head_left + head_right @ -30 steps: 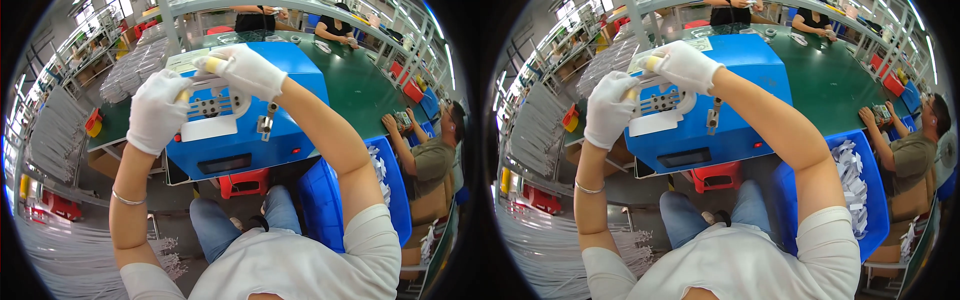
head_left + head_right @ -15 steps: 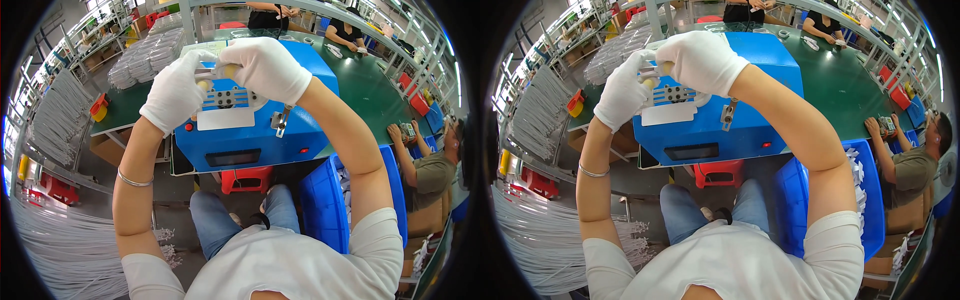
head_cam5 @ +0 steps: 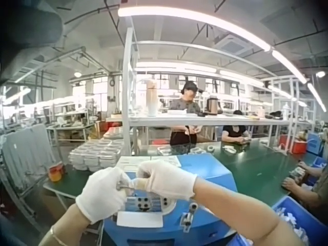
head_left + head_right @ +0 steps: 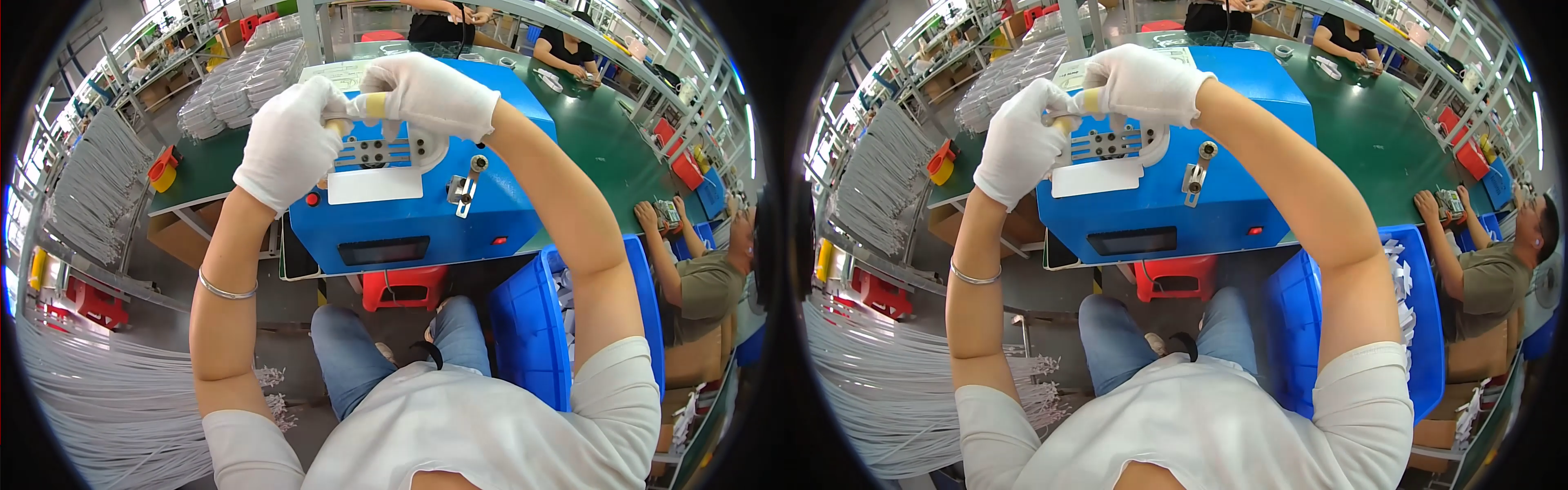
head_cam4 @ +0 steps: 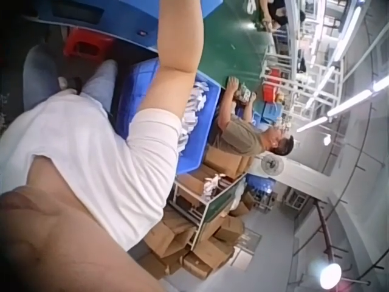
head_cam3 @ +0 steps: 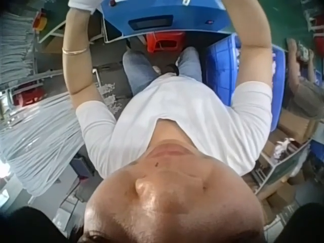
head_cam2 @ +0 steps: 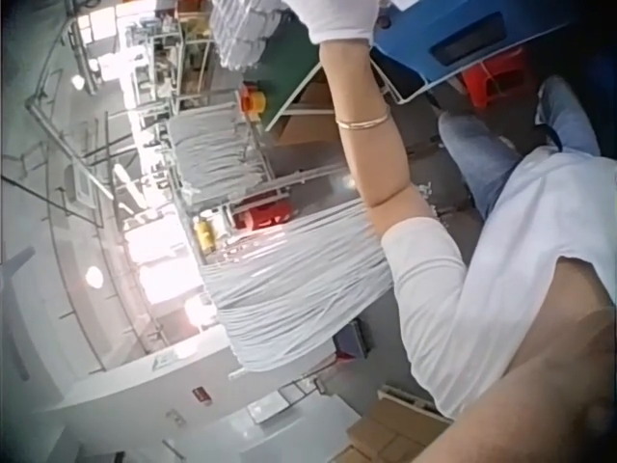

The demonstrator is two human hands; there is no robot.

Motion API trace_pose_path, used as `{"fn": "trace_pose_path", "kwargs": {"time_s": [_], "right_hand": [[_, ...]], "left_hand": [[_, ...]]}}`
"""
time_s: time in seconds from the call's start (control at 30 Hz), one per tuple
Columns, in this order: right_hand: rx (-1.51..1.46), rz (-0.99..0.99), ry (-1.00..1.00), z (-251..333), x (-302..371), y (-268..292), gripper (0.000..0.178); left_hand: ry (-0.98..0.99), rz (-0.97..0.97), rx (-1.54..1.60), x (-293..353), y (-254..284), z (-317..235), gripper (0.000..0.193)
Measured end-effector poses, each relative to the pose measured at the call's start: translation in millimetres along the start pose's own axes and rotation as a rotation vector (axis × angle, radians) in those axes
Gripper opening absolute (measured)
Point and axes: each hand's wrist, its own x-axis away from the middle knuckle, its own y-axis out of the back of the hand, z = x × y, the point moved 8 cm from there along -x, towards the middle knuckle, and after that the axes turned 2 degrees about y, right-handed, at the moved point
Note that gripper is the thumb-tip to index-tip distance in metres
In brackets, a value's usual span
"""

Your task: Manually feed and process white electrical cables through a benchtop machine and sort them into a bin.

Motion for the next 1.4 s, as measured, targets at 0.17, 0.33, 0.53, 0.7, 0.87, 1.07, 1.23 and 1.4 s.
{"fn": "trace_pose_path", "kwargs": {"time_s": [0.17, 0.33, 0.53, 0.7, 0.87, 1.07, 1.23, 1.4], "right_hand": [[-0.158, -0.037, -0.159, -14.5, 3.8, -5.0, 0.023], [-0.439, -0.086, -0.120, -54.1, 28.9, 11.4, 0.052], [-0.287, 0.056, 0.057, -53.4, 24.0, 2.7, 0.042], [-0.169, 0.050, 0.043, -25.0, 30.8, 8.2, 0.040], [-0.191, 0.086, -0.115, -17.7, 22.0, -5.2, 0.025], [0.117, -0.071, 0.296, 51.9, 56.6, 41.9, 0.024], [-0.394, -0.465, -0.372, -102.6, 140.7, 131.3, 0.025], [-0.261, -0.926, -0.899, -220.5, 308.7, 167.4, 0.032]], "left_hand": [[0.079, -0.018, 0.081, 1.4, 0.6, 2.1, 0.016], [0.426, -0.422, 0.814, 76.3, -10.2, 58.3, 0.029], [0.151, -0.511, 0.490, 79.2, -12.2, 14.2, 0.035], [0.616, -0.610, 1.004, 126.8, -52.3, 12.4, 0.035], [0.629, -0.187, 1.571, 105.4, -115.6, 6.1, 0.056], [0.528, -0.371, 1.088, 86.6, -28.2, -57.3, 0.096], [0.319, 0.188, 0.806, 98.3, -20.3, -74.6, 0.116], [0.816, 0.577, 0.659, 199.8, -46.9, 3.2, 0.076]]}}
